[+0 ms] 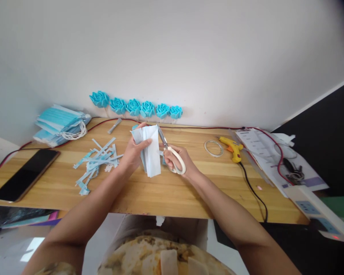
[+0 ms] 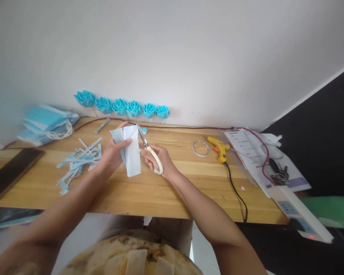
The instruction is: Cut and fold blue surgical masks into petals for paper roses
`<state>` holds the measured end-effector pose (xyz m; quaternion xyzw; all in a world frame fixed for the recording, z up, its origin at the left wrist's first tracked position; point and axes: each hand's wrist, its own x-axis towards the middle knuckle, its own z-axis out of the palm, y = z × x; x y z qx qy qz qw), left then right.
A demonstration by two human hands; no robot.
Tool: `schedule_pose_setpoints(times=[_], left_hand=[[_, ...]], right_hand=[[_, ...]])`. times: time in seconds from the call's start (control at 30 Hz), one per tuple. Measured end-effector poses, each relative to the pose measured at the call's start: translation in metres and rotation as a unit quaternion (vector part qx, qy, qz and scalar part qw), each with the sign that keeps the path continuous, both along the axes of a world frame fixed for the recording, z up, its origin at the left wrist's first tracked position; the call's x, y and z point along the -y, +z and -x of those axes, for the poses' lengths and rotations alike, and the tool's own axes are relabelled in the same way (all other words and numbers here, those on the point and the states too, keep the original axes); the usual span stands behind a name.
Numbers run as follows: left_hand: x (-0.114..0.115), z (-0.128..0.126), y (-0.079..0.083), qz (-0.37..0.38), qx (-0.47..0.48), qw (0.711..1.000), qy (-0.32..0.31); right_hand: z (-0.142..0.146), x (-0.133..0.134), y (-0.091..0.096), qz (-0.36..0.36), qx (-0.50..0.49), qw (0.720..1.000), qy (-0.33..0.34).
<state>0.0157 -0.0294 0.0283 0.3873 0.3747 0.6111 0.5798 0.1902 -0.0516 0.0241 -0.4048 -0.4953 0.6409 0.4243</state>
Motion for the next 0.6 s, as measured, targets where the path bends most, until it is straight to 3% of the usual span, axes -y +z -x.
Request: schedule_pose_setpoints(times=[0.27,0.47,0.6], left_hand=[[-0.010,0.008,0.000,-0.001,-0.002,1.000,0.026],[-0.009,0.011,0.003,-0.008,0.000,1.000,0.027],[-0.015,0.016,0.000,-0.053,-0.028,0.997,0.055]], right_hand=[[-0.003,-0.004,-0.001,0.016,-0.023,0.999,0.018],[-0.010,-0.007,0.000,-0.039,-0.046,0.990,0.124],[-0.022,-0.009,0.008,-0.041,-0.015,0.978,0.205]])
